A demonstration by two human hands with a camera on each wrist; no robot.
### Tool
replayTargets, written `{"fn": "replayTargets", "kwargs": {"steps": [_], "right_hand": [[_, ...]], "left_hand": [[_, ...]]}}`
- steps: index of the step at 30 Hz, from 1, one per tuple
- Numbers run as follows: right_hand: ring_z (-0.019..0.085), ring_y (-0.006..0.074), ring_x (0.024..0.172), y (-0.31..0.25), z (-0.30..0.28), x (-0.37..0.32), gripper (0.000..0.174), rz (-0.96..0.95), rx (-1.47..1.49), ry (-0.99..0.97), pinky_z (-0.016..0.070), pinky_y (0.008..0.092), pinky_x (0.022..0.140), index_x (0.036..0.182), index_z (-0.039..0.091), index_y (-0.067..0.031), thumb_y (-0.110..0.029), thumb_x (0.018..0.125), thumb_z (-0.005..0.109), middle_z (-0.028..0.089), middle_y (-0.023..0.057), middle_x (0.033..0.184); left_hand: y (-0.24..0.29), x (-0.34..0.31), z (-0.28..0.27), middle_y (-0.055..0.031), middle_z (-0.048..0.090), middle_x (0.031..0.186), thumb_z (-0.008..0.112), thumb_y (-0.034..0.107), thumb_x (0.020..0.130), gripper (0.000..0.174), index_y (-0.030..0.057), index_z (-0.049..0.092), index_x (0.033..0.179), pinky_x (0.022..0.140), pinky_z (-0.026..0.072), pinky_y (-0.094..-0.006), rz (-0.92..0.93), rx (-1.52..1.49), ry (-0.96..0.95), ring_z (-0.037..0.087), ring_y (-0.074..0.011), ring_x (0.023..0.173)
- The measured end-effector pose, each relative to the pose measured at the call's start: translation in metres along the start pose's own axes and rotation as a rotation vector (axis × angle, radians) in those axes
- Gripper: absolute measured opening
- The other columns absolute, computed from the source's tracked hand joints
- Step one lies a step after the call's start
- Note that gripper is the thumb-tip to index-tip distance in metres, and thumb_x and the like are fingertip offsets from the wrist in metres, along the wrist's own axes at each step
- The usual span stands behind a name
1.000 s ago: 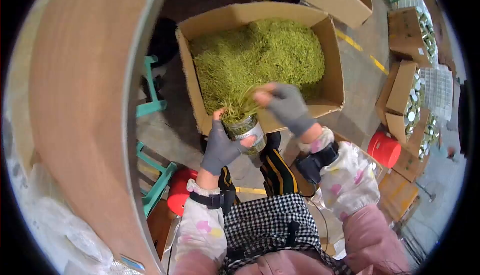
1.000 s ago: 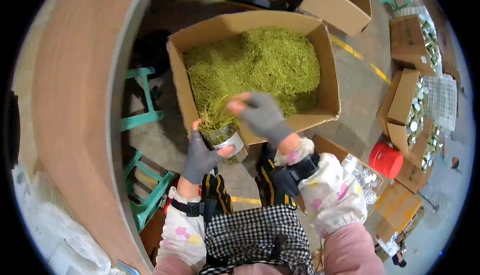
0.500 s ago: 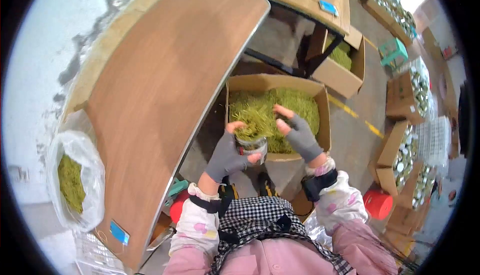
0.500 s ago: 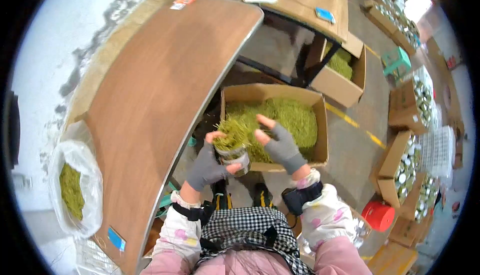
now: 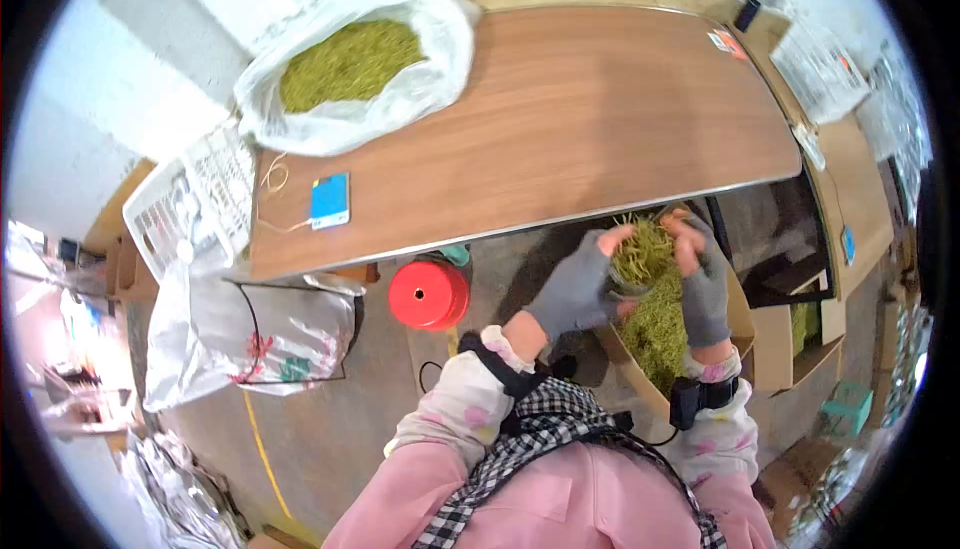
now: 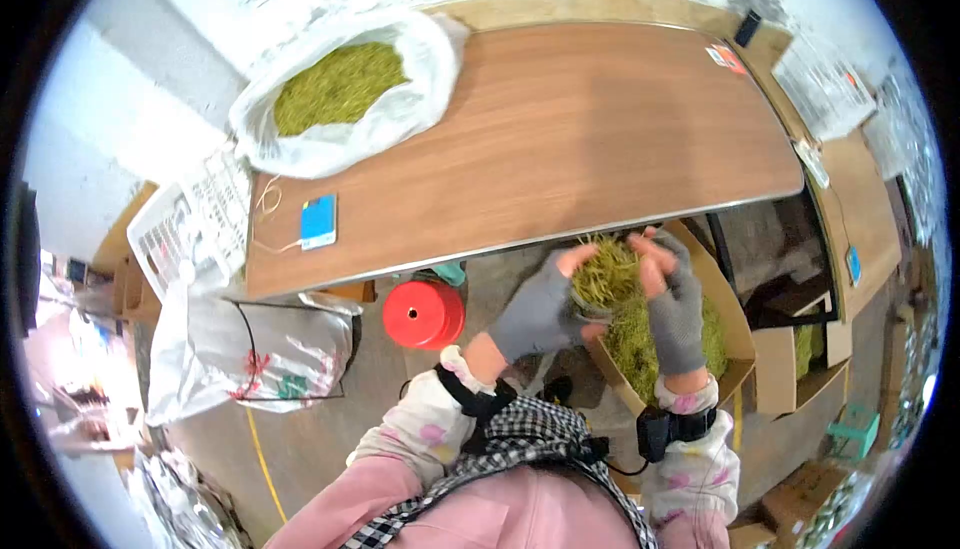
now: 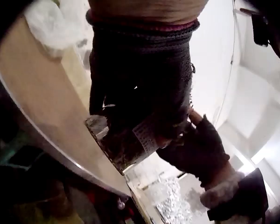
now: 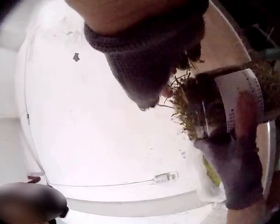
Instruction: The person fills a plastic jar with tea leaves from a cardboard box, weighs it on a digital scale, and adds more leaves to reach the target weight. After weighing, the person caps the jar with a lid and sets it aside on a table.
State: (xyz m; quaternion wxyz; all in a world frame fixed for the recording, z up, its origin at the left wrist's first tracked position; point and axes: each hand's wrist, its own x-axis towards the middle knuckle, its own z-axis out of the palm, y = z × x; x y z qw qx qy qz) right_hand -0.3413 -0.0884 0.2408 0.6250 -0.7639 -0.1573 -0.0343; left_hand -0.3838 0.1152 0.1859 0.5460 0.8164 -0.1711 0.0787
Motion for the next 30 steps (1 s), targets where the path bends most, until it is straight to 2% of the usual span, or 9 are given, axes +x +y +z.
{"fn": "replayTargets", "kwargs": {"steps": [3,5,7,8,12,17,21,24,30], "right_hand": [[0.055,0.0209,0.124,-0.009,0.050,0.019,0.034,0.256,0.212,0.122,0.0397,0.0355,0.110,0.132,0.065,-0.0010,-0.021,0.106,0.057,0.061,0.0082,0.130],[0.058,0.0157,0.111,-0.004,0.088,0.029,0.037,0.093,0.014,0.143,0.0442,0.0315,0.103,0.134,0.063,-0.0018,-0.024,0.106,0.057,0.062,0.0050,0.122],[0.057,0.0097,0.097,-0.007,0.116,0.032,0.037,0.354,0.408,0.269,0.0485,0.0267,0.092,0.134,0.063,-0.0039,-0.027,0.105,0.058,0.062,0.0024,0.111],[0.053,0.0059,0.085,0.004,0.128,0.035,0.034,0.406,0.516,0.330,0.0478,0.0228,0.076,0.129,0.066,-0.0053,-0.028,0.105,0.060,0.058,-0.0004,0.097],[0.049,0.0061,0.072,0.039,0.139,0.036,0.031,0.492,0.699,0.299,0.0428,0.0232,0.062,0.125,0.066,-0.0047,-0.027,0.105,0.059,0.054,-0.0028,0.087],[0.037,0.0062,0.053,0.072,0.127,0.052,0.027,0.567,0.773,0.298,0.0284,0.0255,0.045,0.119,0.065,-0.0036,-0.026,0.107,0.056,0.046,-0.0048,0.069],[0.034,0.0062,0.050,0.109,0.134,0.082,0.027,0.625,0.865,0.203,0.0266,0.0271,0.044,0.116,0.065,-0.0038,-0.027,0.107,0.056,0.043,-0.0051,0.066],[0.034,0.0070,0.050,0.119,0.136,0.096,0.024,0.670,0.875,0.183,0.0259,0.0276,0.044,0.114,0.066,-0.0045,-0.026,0.105,0.059,0.041,-0.0052,0.063],[0.034,0.0074,0.049,0.117,0.142,0.110,0.027,0.708,0.786,0.132,0.0272,0.0278,0.044,0.118,0.062,-0.0032,-0.027,0.106,0.058,0.043,-0.0052,0.063]], "left_hand": [[-0.002,-0.034,-0.086,-0.0209,0.054,0.136,0.090,0.019,0.073,0.095,0.0049,0.037,0.149,0.103,0.0491,-0.0414,-0.056,0.144,0.185,0.059,-0.0345,0.122],[-0.027,-0.069,-0.149,-0.0194,0.056,0.134,0.090,0.021,0.074,0.093,0.0040,0.037,0.149,0.103,0.0497,-0.0411,-0.024,0.187,0.308,0.061,-0.0318,0.121],[-0.027,-0.109,-0.218,-0.0162,0.059,0.129,0.088,0.022,0.079,0.089,0.0016,0.035,0.148,0.102,0.0510,-0.0395,-0.021,0.288,0.426,0.062,-0.0261,0.118],[-0.034,-0.129,-0.243,-0.0162,0.058,0.131,0.088,0.020,0.080,0.091,0.0031,0.032,0.150,0.102,0.0514,-0.0392,-0.058,0.258,0.456,0.062,-0.0259,0.119],[-0.044,-0.200,-0.320,-0.0158,0.055,0.136,0.087,0.016,0.080,0.095,0.0064,0.026,0.152,0.104,0.0513,-0.0395,-0.149,0.251,0.579,0.062,-0.0251,0.121],[-0.027,-0.247,-0.344,-0.0157,0.052,0.139,0.088,0.015,0.079,0.096,0.0066,0.026,0.152,0.106,0.0496,-0.0398,-0.286,0.141,0.856,0.058,-0.0249,0.124],[-0.005,-0.281,-0.337,-0.0156,0.047,0.145,0.088,0.012,0.076,0.104,0.0052,0.022,0.156,0.109,0.0460,-0.0409,-0.490,0.638,0.923,0.052,-0.0266,0.130],[0.003,-0.281,-0.321,-0.0156,0.042,0.148,0.089,0.014,0.075,0.105,0.0058,0.023,0.156,0.111,0.0437,-0.0428,-0.386,0.489,1.099,0.050,-0.0266,0.131],[0.008,-0.288,-0.299,-0.0144,0.043,0.147,0.089,0.011,0.075,0.105,0.0085,0.021,0.156,0.109,0.0457,-0.0425,-0.491,0.420,1.185,0.050,-0.0268,0.131]]}}
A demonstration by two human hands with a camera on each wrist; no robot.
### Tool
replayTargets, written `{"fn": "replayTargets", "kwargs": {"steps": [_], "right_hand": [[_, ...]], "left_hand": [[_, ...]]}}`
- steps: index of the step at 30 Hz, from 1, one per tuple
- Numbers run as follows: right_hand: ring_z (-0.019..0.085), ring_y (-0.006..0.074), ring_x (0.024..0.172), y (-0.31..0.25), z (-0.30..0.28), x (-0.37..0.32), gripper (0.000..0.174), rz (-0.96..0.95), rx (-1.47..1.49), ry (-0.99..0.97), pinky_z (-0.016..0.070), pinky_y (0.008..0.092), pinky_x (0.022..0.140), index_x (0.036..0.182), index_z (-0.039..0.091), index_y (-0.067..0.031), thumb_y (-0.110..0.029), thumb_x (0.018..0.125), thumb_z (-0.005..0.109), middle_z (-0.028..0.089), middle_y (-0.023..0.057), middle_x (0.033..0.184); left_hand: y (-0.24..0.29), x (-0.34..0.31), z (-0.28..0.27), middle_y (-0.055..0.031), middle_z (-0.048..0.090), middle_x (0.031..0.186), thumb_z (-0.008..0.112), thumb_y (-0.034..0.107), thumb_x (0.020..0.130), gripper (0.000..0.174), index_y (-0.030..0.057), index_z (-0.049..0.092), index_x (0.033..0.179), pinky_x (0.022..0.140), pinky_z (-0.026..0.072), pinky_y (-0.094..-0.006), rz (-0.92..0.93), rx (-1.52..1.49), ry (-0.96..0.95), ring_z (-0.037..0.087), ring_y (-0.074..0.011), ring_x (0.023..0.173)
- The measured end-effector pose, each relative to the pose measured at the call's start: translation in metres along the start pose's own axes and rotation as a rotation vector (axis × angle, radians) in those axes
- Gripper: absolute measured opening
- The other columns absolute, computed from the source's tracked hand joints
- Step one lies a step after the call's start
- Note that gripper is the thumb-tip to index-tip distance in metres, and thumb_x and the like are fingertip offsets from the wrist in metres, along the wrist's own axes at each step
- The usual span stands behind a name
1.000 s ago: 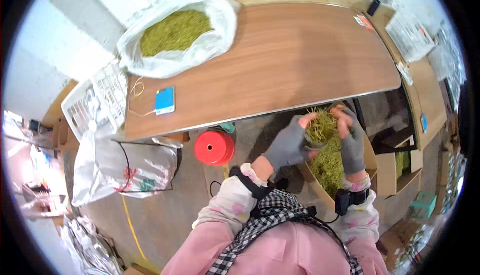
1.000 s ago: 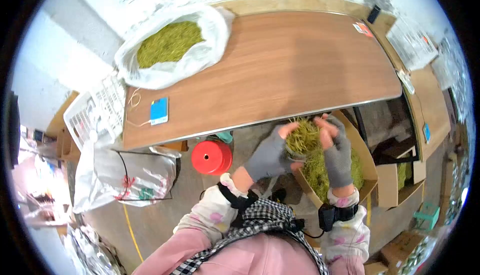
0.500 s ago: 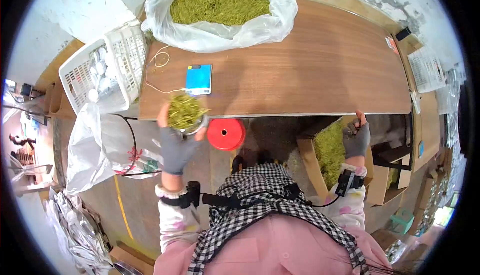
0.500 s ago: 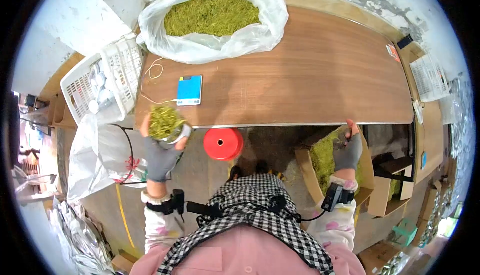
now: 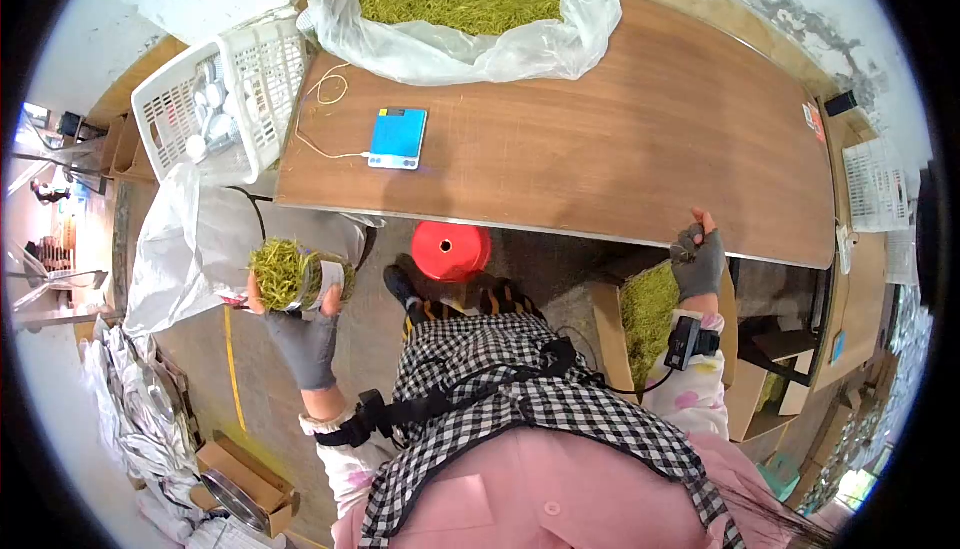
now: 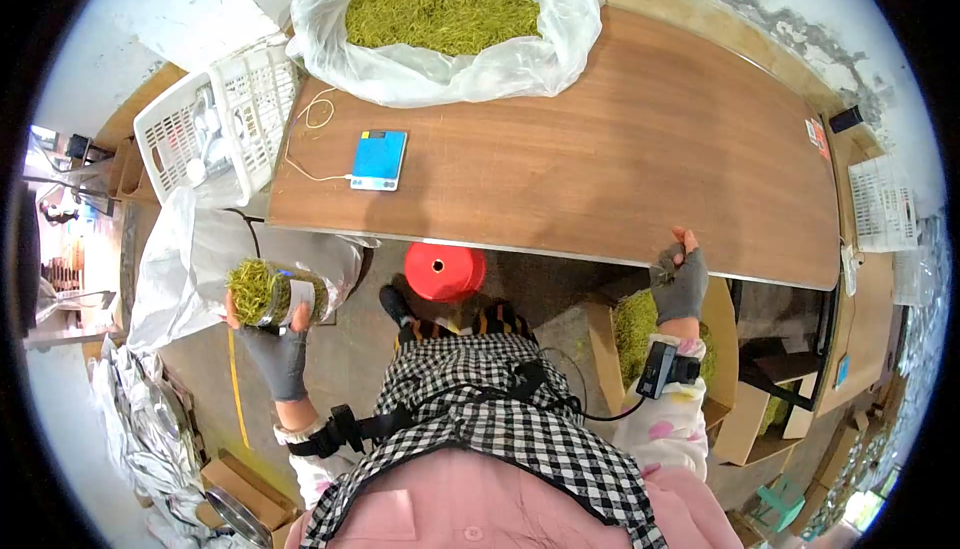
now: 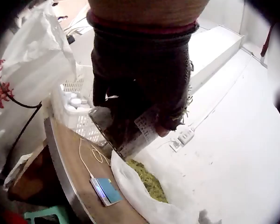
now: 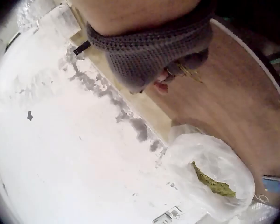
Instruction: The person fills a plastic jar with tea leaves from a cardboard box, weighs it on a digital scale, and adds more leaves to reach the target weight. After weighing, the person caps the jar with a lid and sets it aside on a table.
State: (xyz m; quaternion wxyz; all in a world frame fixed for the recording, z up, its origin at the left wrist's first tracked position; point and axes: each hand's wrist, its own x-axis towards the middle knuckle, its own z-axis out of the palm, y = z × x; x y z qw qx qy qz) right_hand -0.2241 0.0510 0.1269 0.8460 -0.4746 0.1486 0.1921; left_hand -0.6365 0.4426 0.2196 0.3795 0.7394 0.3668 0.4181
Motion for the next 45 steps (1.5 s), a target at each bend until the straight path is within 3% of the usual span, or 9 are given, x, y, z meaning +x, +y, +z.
{"fn": "replayTargets", "kwargs": {"steps": [17,25,28,32,35,37,39,41,45], "right_hand": [[0.038,0.0074,0.054,0.023,0.063,-0.013,0.021,0.079,-0.039,-0.053,0.0278,0.0262,0.047,0.111,0.064,-0.0052,-0.024,0.102,0.061,0.044,-0.0050,0.066],[0.039,0.0077,0.055,-0.030,0.143,-0.069,0.019,-0.065,-0.107,-0.252,0.0293,0.0263,0.047,0.105,0.067,-0.0058,-0.024,0.100,0.063,0.046,-0.0037,0.069],[0.039,0.0072,0.055,-0.044,0.146,-0.080,0.019,-0.130,-0.229,-0.285,0.0294,0.0260,0.047,0.102,0.069,-0.0060,-0.024,0.100,0.062,0.048,-0.0035,0.069],[0.042,0.0064,0.056,-0.044,0.167,-0.113,0.020,-0.184,-0.431,-0.309,0.0324,0.0239,0.050,0.100,0.070,-0.0065,-0.025,0.100,0.062,0.051,-0.0032,0.070],[0.048,0.0072,0.062,-0.019,0.204,-0.119,0.021,-0.201,-0.649,-0.372,0.0385,0.0236,0.056,0.101,0.071,-0.0064,-0.026,0.099,0.063,0.054,-0.0029,0.072],[0.053,0.0086,0.066,0.007,0.212,-0.117,0.022,-0.197,-0.773,-0.392,0.0434,0.0240,0.060,0.102,0.071,-0.0059,-0.026,0.099,0.063,0.056,-0.0028,0.074],[0.065,0.0199,0.077,0.051,0.217,-0.107,0.028,-0.529,-0.966,-0.518,0.0528,0.0324,0.072,0.107,0.070,-0.0048,-0.029,0.095,0.068,0.065,0.0018,0.079],[0.069,0.0334,0.096,0.075,0.241,-0.115,0.043,-0.490,-1.387,-0.584,0.0541,0.0436,0.086,0.118,0.067,-0.0036,-0.033,0.088,0.074,0.070,0.0120,0.101],[0.064,0.0408,0.108,0.126,0.309,-0.133,0.065,-0.662,-1.732,-0.824,0.0517,0.0494,0.091,0.129,0.060,-0.0035,-0.040,0.079,0.080,0.061,0.0237,0.123]], "left_hand": [[0.010,0.025,-0.002,-0.0177,0.041,0.143,0.091,0.022,0.075,0.107,0.0006,0.022,0.154,0.112,0.0395,-0.0429,0.144,0.148,-0.077,0.048,-0.0289,0.130],[0.057,0.024,0.034,-0.0178,0.054,0.133,0.090,0.021,0.079,0.103,-0.0025,0.020,0.151,0.103,0.0499,-0.0408,0.339,-0.056,-0.203,0.061,-0.0281,0.117],[0.069,0.014,0.069,-0.0132,0.059,0.133,0.087,0.016,0.080,0.097,0.0016,0.022,0.151,0.113,0.0416,-0.0450,0.294,-0.338,-0.328,0.062,-0.0237,0.119],[0.064,0.018,0.107,-0.0063,0.071,0.121,0.082,0.016,0.085,0.093,-0.0025,0.019,0.151,0.126,0.0102,-0.0486,0.343,-0.177,-0.591,0.066,-0.0203,0.115],[0.057,0.062,0.110,-0.0135,0.067,0.127,0.082,0.009,0.083,0.121,-0.0032,-0.013,0.156,0.108,0.0472,-0.0394,0.501,-0.135,-0.552,0.067,-0.0237,0.118],[0.063,0.076,0.113,-0.0136,0.063,0.129,0.085,0.010,0.082,0.115,-0.0016,-0.002,0.156,0.105,0.0506,-0.0392,0.011,-0.731,-0.531,0.065,-0.0246,0.118],[0.015,0.099,0.123,-0.0144,0.058,0.131,0.088,0.010,0.078,0.106,-0.0001,0.013,0.152,0.102,0.0533,-0.0383,0.011,-0.827,-0.595,0.064,-0.0247,0.117],[-0.004,0.104,0.121,-0.0105,0.065,0.118,0.090,0.013,0.076,0.073,0.0012,0.046,0.132,0.092,0.0548,-0.0338,0.090,-0.490,-0.356,0.066,-0.0187,0.104],[-0.022,0.098,0.105,-0.0107,0.065,0.118,0.090,0.013,0.076,0.070,0.0008,0.048,0.130,0.088,0.0557,-0.0336,0.158,-0.239,-0.175,0.067,-0.0192,0.104]]}}
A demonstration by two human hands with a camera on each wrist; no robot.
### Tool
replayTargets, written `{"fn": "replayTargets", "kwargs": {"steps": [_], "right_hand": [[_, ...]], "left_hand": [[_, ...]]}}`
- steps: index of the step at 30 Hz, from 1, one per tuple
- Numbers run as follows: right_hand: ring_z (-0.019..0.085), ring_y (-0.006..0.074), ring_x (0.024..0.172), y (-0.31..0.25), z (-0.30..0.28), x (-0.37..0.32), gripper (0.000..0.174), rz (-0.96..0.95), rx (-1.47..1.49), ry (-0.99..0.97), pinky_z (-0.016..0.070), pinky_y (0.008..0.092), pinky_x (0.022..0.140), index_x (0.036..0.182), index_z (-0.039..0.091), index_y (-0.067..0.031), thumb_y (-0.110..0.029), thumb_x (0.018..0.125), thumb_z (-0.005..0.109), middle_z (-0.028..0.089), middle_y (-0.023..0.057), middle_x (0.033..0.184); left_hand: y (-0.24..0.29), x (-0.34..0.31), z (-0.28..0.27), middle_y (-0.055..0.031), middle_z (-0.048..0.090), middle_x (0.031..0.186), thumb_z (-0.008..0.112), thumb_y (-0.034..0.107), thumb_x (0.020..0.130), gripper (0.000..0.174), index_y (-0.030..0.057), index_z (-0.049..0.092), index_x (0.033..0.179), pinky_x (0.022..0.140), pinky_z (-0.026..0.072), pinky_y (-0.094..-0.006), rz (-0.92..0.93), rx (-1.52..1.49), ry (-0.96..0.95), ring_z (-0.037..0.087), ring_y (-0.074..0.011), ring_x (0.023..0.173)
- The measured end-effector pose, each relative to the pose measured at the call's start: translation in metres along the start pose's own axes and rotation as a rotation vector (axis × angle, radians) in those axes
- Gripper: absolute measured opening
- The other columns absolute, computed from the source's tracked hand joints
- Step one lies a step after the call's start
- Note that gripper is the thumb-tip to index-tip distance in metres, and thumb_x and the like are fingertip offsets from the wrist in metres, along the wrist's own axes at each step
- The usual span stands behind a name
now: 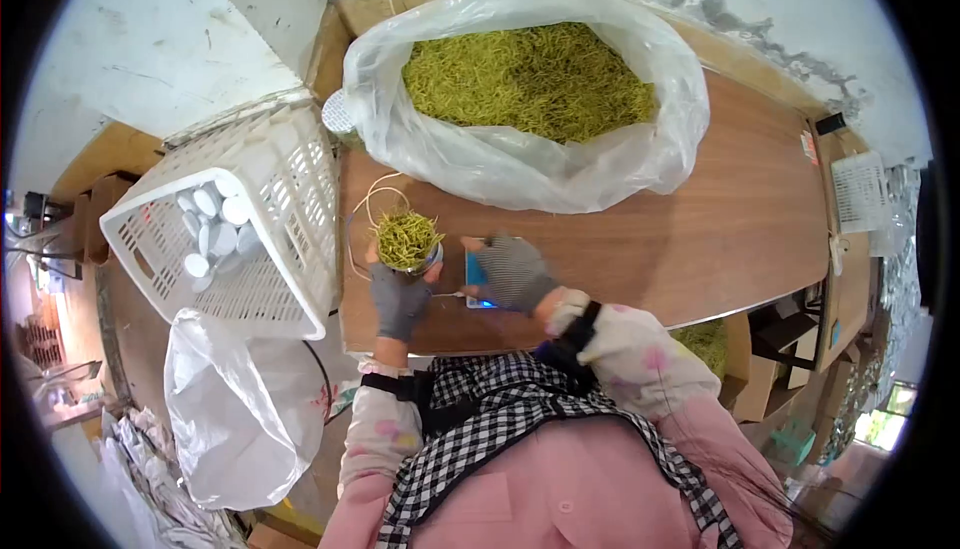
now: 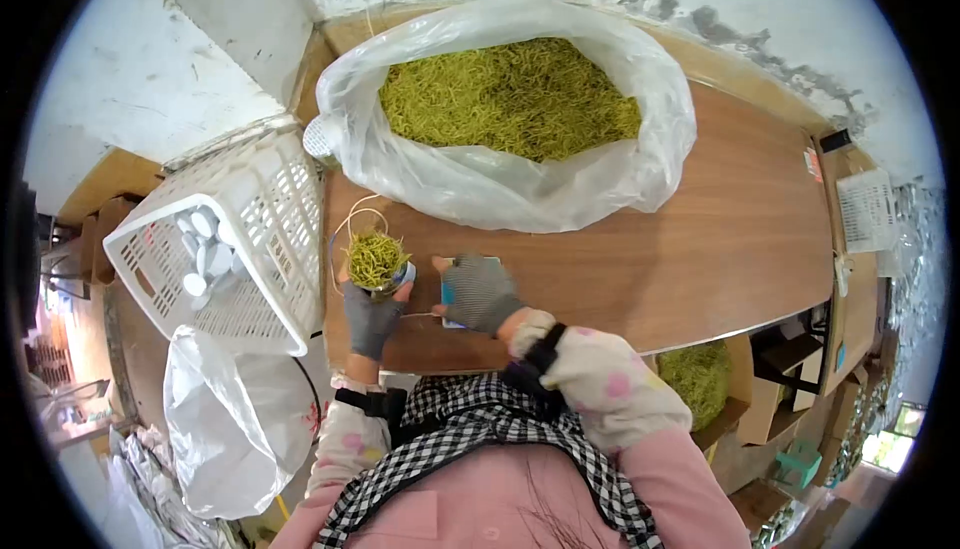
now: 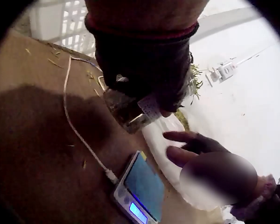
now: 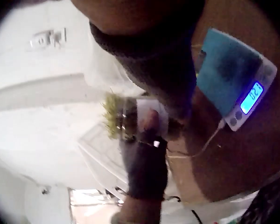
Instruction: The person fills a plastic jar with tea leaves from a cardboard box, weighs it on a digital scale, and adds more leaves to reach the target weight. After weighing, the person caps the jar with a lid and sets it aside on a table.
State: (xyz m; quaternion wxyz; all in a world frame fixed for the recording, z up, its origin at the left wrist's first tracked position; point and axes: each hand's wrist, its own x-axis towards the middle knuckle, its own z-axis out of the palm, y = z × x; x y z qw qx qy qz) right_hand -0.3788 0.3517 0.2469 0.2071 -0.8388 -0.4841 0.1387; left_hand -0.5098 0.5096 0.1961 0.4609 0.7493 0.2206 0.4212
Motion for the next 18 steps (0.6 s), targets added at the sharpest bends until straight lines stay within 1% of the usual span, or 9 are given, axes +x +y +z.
{"fn": "replayTargets", "kwargs": {"steps": [1,3,4,5,6,8,12,15,18], "right_hand": [[0.063,0.0411,0.111,-0.010,0.004,0.008,0.069,-0.056,-0.142,-0.031,0.0513,0.0492,0.092,0.131,0.059,-0.0031,-0.041,0.078,0.081,0.058,0.0253,0.126],[0.062,0.0412,0.112,0.000,0.034,0.014,0.071,-0.134,-0.174,0.000,0.0512,0.0486,0.092,0.131,0.059,-0.0023,-0.042,0.077,0.082,0.059,0.0256,0.123],[0.061,0.0413,0.113,0.003,0.050,0.020,0.073,-0.192,-0.223,0.026,0.0511,0.0479,0.092,0.131,0.058,-0.0016,-0.043,0.076,0.083,0.060,0.0260,0.121],[0.061,0.0413,0.113,0.002,0.065,0.028,0.073,-0.251,-0.205,0.019,0.0511,0.0479,0.092,0.131,0.058,-0.0016,-0.043,0.076,0.083,0.060,0.0260,0.121],[0.061,0.0410,0.114,0.018,0.070,0.022,0.074,-0.215,-0.259,-0.039,0.0508,0.0476,0.092,0.131,0.058,-0.0007,-0.044,0.076,0.083,0.060,0.0259,0.121],[0.060,0.0406,0.115,0.034,0.065,0.014,0.076,-0.198,-0.330,-0.102,0.0505,0.0472,0.093,0.130,0.057,0.0002,-0.045,0.075,0.083,0.060,0.0257,0.121],[0.060,0.0414,0.116,0.054,0.048,-0.013,0.081,-0.145,-0.426,-0.136,0.0511,0.0475,0.094,0.140,0.053,-0.0007,-0.049,0.080,0.079,0.059,0.0278,0.126],[0.060,0.0422,0.119,0.057,0.013,-0.041,0.080,-0.049,-0.226,-0.090,0.0512,0.0492,0.096,0.146,0.050,-0.0051,-0.049,0.084,0.076,0.058,0.0268,0.129],[0.061,0.0440,0.117,0.082,-0.008,-0.063,0.073,0.100,-0.056,-0.134,0.0510,0.0505,0.098,0.143,0.053,-0.0090,-0.049,0.086,0.074,0.059,0.0243,0.131]], "left_hand": [[-0.001,-0.001,-0.003,-0.0107,0.065,0.118,0.090,0.013,0.076,0.070,0.0008,0.048,0.130,0.088,0.0557,-0.0336,-0.002,0.019,0.002,0.067,-0.0192,0.104],[0.003,-0.012,-0.009,-0.0131,0.063,0.124,0.091,0.012,0.074,0.078,0.0000,0.043,0.134,0.093,0.0550,-0.0352,-0.216,-0.131,-0.129,0.065,-0.0205,0.111],[-0.001,-0.019,-0.008,-0.0131,0.063,0.124,0.091,0.012,0.074,0.078,0.0000,0.043,0.134,0.093,0.0550,-0.0352,-0.216,-0.106,-0.119,0.065,-0.0205,0.111],[-0.012,-0.029,-0.012,-0.0140,0.061,0.127,0.091,0.010,0.073,0.083,-0.0001,0.040,0.137,0.095,0.0549,-0.0355,-0.107,-0.069,-0.042,0.064,-0.0211,0.113],[-0.022,-0.038,-0.006,-0.0150,0.059,0.130,0.091,0.009,0.073,0.087,-0.0002,0.036,0.139,0.097,0.0548,-0.0359,-0.001,-0.056,0.016,0.063,-0.0217,0.116],[-0.038,-0.047,0.002,-0.0152,0.058,0.130,0.090,0.007,0.073,0.088,0.0000,0.034,0.140,0.098,0.0550,-0.0360,-0.004,-0.015,0.007,0.063,-0.0223,0.116],[-0.023,-0.063,0.035,-0.0160,0.057,0.131,0.088,0.003,0.074,0.089,0.0010,0.030,0.142,0.098,0.0552,-0.0370,-0.047,-0.056,-0.011,0.063,-0.0238,0.117],[-0.028,-0.068,0.059,-0.0161,0.056,0.132,0.087,0.002,0.074,0.091,0.0011,0.028,0.144,0.100,0.0543,-0.0385,-0.178,-0.233,-0.014,0.062,-0.0245,0.119],[-0.031,-0.071,0.068,-0.0162,0.055,0.134,0.087,0.002,0.074,0.094,0.0019,0.025,0.145,0.101,0.0541,-0.0387,-0.124,-0.194,-0.031,0.061,-0.0251,0.121]]}}
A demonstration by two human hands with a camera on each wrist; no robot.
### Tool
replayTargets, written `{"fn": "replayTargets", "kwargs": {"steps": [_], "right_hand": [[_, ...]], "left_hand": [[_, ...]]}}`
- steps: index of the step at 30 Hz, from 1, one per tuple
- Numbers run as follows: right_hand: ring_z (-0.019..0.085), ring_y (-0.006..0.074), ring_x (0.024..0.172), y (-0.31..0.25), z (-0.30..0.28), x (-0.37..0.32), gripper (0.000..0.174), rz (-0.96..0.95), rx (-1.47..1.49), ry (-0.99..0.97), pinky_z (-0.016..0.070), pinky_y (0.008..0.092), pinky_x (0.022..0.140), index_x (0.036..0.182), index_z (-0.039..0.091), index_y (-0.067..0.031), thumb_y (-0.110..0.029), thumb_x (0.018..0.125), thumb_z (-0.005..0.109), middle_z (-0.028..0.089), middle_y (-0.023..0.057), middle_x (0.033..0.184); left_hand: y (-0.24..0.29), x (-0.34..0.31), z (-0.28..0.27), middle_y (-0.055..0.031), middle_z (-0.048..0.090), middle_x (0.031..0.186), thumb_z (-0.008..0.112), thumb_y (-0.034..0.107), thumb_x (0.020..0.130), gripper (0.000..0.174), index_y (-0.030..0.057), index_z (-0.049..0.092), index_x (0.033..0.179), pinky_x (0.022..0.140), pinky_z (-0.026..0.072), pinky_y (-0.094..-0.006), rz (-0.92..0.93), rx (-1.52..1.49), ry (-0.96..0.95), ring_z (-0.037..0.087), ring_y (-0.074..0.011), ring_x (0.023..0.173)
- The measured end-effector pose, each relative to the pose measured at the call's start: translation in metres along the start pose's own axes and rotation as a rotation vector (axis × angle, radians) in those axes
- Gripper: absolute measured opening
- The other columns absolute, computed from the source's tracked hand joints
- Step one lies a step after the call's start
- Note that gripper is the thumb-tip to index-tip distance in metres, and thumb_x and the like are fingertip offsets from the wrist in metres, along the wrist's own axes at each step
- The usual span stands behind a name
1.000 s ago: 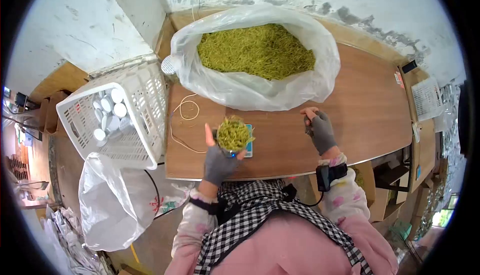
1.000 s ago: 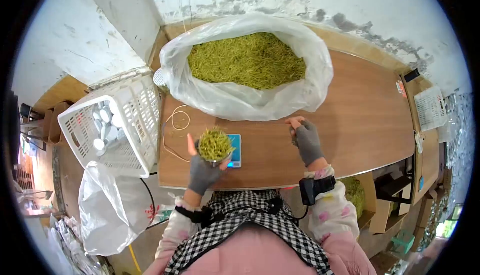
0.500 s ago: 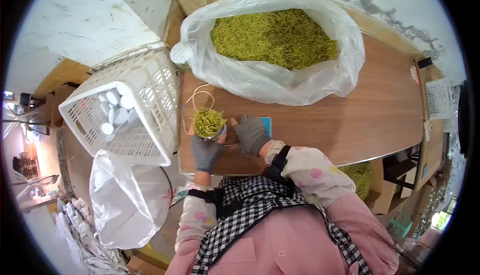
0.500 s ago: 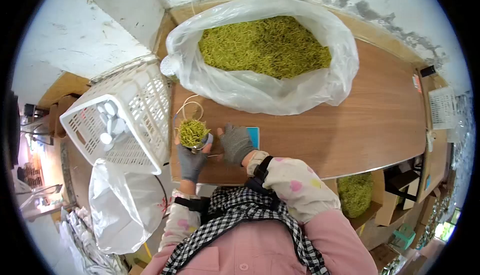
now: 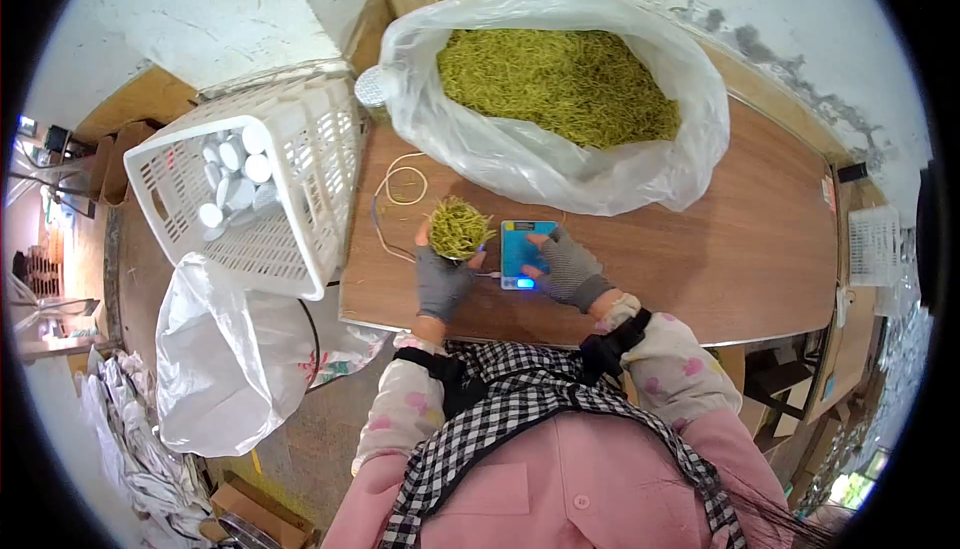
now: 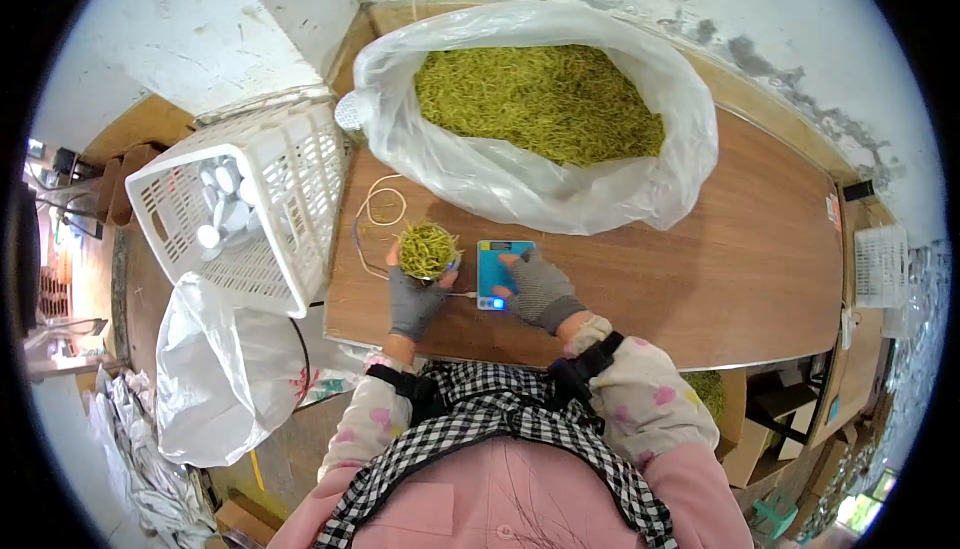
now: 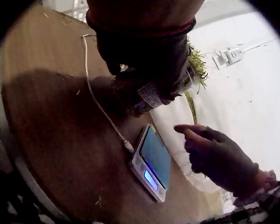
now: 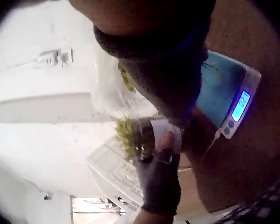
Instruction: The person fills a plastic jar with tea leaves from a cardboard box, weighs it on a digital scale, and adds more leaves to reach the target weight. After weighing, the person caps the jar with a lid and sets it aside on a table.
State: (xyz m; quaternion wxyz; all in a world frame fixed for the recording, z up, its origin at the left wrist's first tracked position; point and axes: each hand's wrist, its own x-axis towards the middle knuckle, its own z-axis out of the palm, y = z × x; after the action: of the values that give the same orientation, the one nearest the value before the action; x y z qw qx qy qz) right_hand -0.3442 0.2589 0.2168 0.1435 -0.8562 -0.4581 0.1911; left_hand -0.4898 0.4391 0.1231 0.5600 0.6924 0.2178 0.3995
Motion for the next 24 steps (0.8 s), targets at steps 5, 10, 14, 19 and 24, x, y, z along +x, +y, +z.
{"fn": "replayTargets", "kwargs": {"steps": [5,10,14,19,24], "right_hand": [[0.065,0.0433,0.111,0.090,0.016,-0.028,0.057,0.119,0.104,0.036,0.0527,0.0489,0.095,0.132,0.062,-0.0066,-0.043,0.089,0.070,0.063,0.0241,0.124],[0.067,0.0409,0.108,0.091,0.017,-0.018,0.051,0.218,0.219,-0.110,0.0521,0.0456,0.094,0.125,0.066,-0.0022,-0.040,0.090,0.068,0.070,0.0245,0.111],[0.067,0.0407,0.112,0.094,0.036,-0.025,0.053,0.206,0.346,-0.107,0.0518,0.0451,0.094,0.125,0.066,-0.0018,-0.041,0.090,0.068,0.070,0.0260,0.117],[0.068,0.0390,0.111,0.115,0.073,-0.012,0.054,0.273,0.347,0.023,0.0520,0.0438,0.095,0.127,0.065,0.0005,-0.040,0.091,0.067,0.071,0.0250,0.117],[0.068,0.0371,0.109,0.079,0.068,-0.010,0.052,0.347,0.499,-0.083,0.0521,0.0417,0.097,0.127,0.065,0.0005,-0.036,0.091,0.068,0.071,0.0242,0.116]], "left_hand": [[-0.028,-0.001,0.005,-0.0159,0.053,0.137,0.087,0.001,0.075,0.097,0.0049,0.023,0.148,0.104,0.0531,-0.0400,0.018,-0.199,0.002,0.061,-0.0258,0.122],[-0.013,0.002,0.003,-0.0167,0.051,0.139,0.087,0.002,0.076,0.102,0.0054,0.019,0.152,0.105,0.0525,-0.0402,0.018,-0.116,-0.057,0.060,-0.0262,0.124],[0.006,0.002,-0.006,-0.0185,0.050,0.140,0.087,0.004,0.076,0.108,0.0047,0.014,0.155,0.105,0.0523,-0.0407,-0.041,-0.262,-0.113,0.059,-0.0266,0.124],[-0.016,0.017,-0.007,-0.0187,0.052,0.138,0.088,0.005,0.077,0.104,0.0027,0.017,0.153,0.104,0.0528,-0.0403,-0.021,-0.078,-0.203,0.060,-0.0268,0.124],[-0.001,0.009,-0.008,-0.0184,0.058,0.133,0.091,0.013,0.073,0.098,-0.0012,0.027,0.147,0.102,0.0524,-0.0387,-0.069,-0.181,-0.123,0.062,-0.0261,0.120]]}}
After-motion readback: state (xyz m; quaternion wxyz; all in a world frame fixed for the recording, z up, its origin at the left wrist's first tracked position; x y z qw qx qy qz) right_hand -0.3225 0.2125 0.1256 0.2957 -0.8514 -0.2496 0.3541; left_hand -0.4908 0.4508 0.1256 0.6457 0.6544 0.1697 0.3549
